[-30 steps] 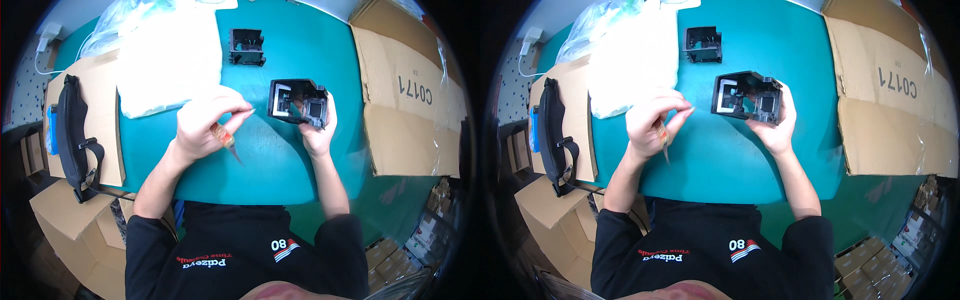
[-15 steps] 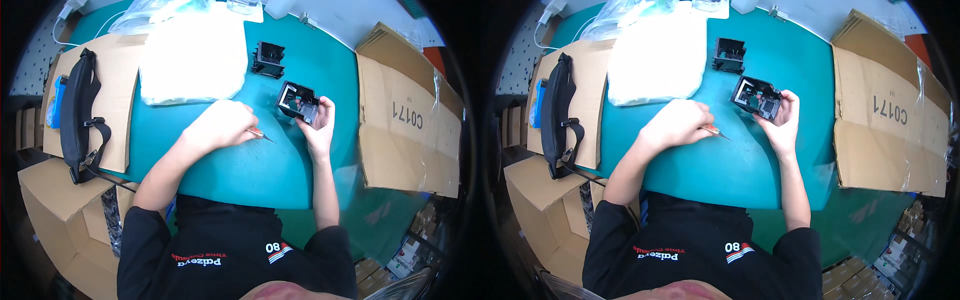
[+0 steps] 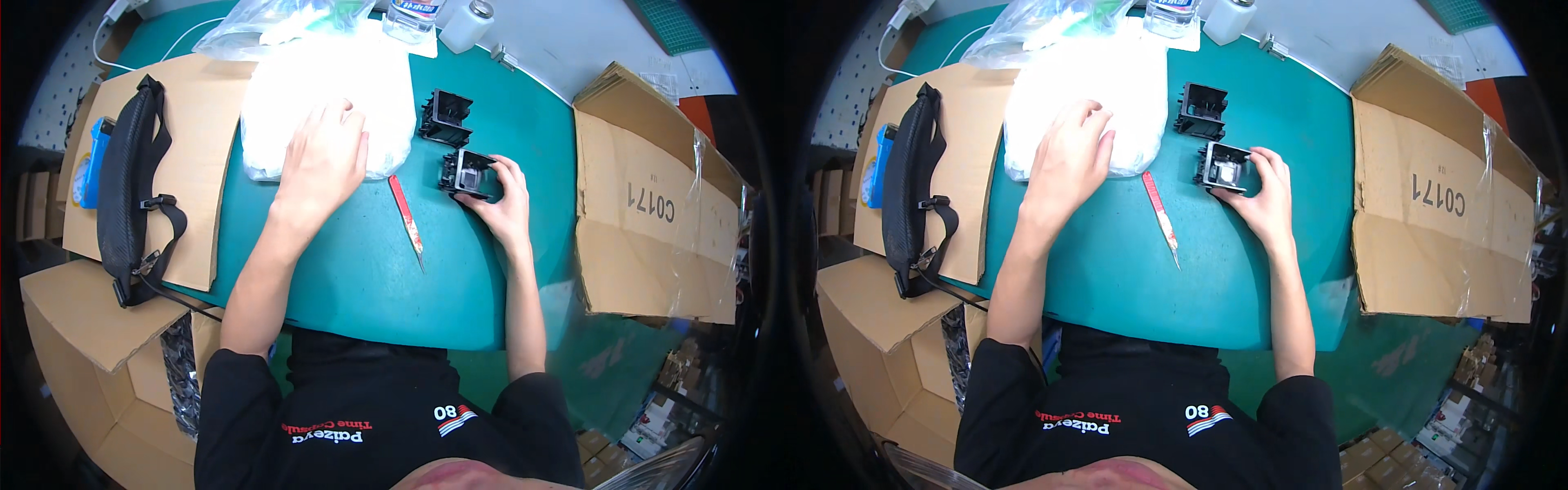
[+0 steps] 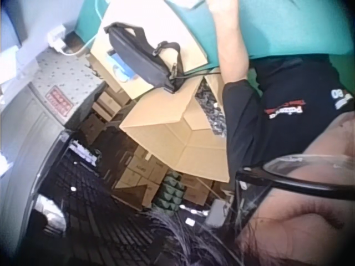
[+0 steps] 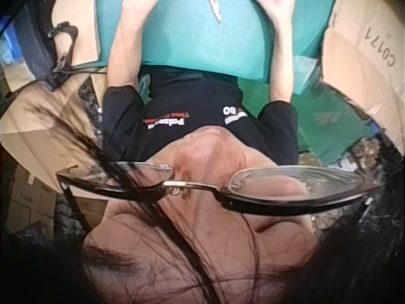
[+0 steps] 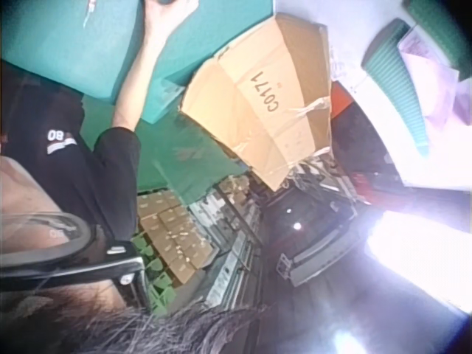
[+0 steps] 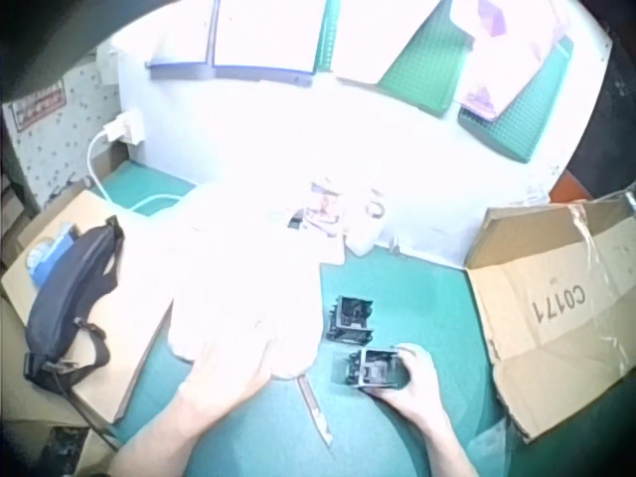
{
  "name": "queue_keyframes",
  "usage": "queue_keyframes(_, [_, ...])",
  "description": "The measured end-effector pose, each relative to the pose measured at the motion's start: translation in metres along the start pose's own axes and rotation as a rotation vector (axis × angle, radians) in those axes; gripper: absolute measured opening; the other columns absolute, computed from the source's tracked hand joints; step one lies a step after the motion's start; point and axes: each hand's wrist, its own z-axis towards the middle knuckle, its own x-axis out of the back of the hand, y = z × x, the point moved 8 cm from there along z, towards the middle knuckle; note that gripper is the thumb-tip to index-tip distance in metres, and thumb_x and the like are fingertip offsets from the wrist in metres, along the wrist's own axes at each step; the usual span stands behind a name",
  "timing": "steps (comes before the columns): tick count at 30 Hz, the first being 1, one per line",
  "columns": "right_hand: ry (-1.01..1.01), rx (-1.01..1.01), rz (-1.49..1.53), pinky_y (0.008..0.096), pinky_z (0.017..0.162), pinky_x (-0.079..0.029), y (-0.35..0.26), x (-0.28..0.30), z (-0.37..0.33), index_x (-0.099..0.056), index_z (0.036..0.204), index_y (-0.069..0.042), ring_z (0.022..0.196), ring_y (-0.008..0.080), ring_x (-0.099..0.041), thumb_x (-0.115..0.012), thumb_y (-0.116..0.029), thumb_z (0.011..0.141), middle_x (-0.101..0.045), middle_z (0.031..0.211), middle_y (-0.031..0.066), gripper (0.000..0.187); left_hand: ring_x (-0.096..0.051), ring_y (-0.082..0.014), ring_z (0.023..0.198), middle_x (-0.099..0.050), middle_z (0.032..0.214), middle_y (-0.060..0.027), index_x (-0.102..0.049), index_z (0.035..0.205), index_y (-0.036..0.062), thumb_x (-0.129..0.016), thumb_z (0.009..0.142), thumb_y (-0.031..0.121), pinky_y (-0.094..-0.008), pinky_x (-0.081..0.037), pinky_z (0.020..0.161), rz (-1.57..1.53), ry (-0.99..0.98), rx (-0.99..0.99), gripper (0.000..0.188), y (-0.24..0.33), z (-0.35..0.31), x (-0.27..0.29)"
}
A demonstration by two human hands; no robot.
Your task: The person unpacks small black electronic components from plastic bags and places them into a cardboard box. They then use a red-handled tool to scrape or clean the interior surfaces of the components before placing them back into bags. The process is repeated for multiple units.
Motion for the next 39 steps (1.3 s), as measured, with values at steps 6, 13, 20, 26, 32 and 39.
queue_keyframes(6, [0.114,-0.008,-0.128,0.0437,0.104,-0.045,-0.012,-0.016,0.020,-0.063,0.126,0.001,0.123,0.0339,-0.052,-0.092,-0.037,0.066,-0.058,0.129,0.0159,0.077,-0.060,-0.0375,0.110,-0.063,0.112,-0.0219,-0.064,0.117,0.0002,-0.066,0.094,0.015,-0.0472,-0.049,0.095,0.140,-0.046,-0.006,0.028,-0.001,-0.001,-0.019])
queue_keyframes(13, [0.355,0.049,0.011,0.0411,0.093,-0.050,-0.016,0.015,0.004,-0.063,0.123,-0.004,0.107,0.0306,-0.058,-0.088,-0.022,0.074,-0.059,0.114,0.0129,0.058,-0.063,-0.0351,0.106,-0.067,0.109,-0.0187,-0.065,0.113,-0.0012,-0.062,0.095,0.012,-0.0490,-0.048,0.097,0.153,-0.089,-0.002,0.023,-0.014,0.000,-0.029])
queue_keyframes(20, [0.277,0.185,0.344,0.0404,0.092,-0.052,-0.058,0.026,-0.012,-0.062,0.126,-0.002,0.108,0.0303,-0.061,-0.092,-0.018,0.067,-0.062,0.118,0.0146,0.068,-0.067,-0.0222,0.077,-0.069,0.091,-0.0103,-0.066,0.104,-0.0012,-0.066,0.084,-0.008,-0.0319,-0.053,0.065,-0.295,-0.026,-0.102,0.021,0.030,0.003,-0.002])
queue_keyframes(26, [-0.115,0.273,0.706,0.0375,0.082,-0.057,-0.085,-0.009,-0.024,-0.067,0.124,-0.003,0.093,0.0244,-0.071,-0.090,-0.020,0.073,-0.071,0.107,0.0140,0.058,-0.060,-0.0062,0.066,-0.070,0.095,-0.0063,-0.064,0.116,-0.0001,-0.071,0.088,-0.004,-0.0209,-0.048,0.060,-0.991,-0.338,0.001,0.029,0.070,-0.022,-0.030])
queue_keyframes(32, [-0.045,-0.357,1.180,0.0207,0.041,-0.036,-0.032,-0.009,-0.019,-0.070,0.095,0.000,0.047,0.0034,-0.051,-0.067,-0.008,0.098,-0.065,0.070,0.0001,0.009,-0.054,-0.0049,0.066,-0.068,0.096,-0.0077,-0.055,0.130,-0.0021,-0.073,0.089,0.008,-0.0171,-0.044,0.064,-1.318,-0.350,0.455,0.045,0.037,-0.011,-0.040])
queue_keyframes(39, [-0.029,-0.418,1.084,0.0227,0.039,-0.032,-0.013,-0.001,-0.012,-0.070,0.095,-0.001,0.044,0.0011,-0.044,-0.066,-0.019,0.101,-0.056,0.063,-0.0046,0.019,-0.060,-0.0064,0.076,-0.069,0.093,-0.0025,-0.067,0.110,0.0017,-0.067,0.100,0.013,-0.0208,-0.046,0.064,-1.454,-0.555,0.570,0.016,0.031,-0.030,-0.061])
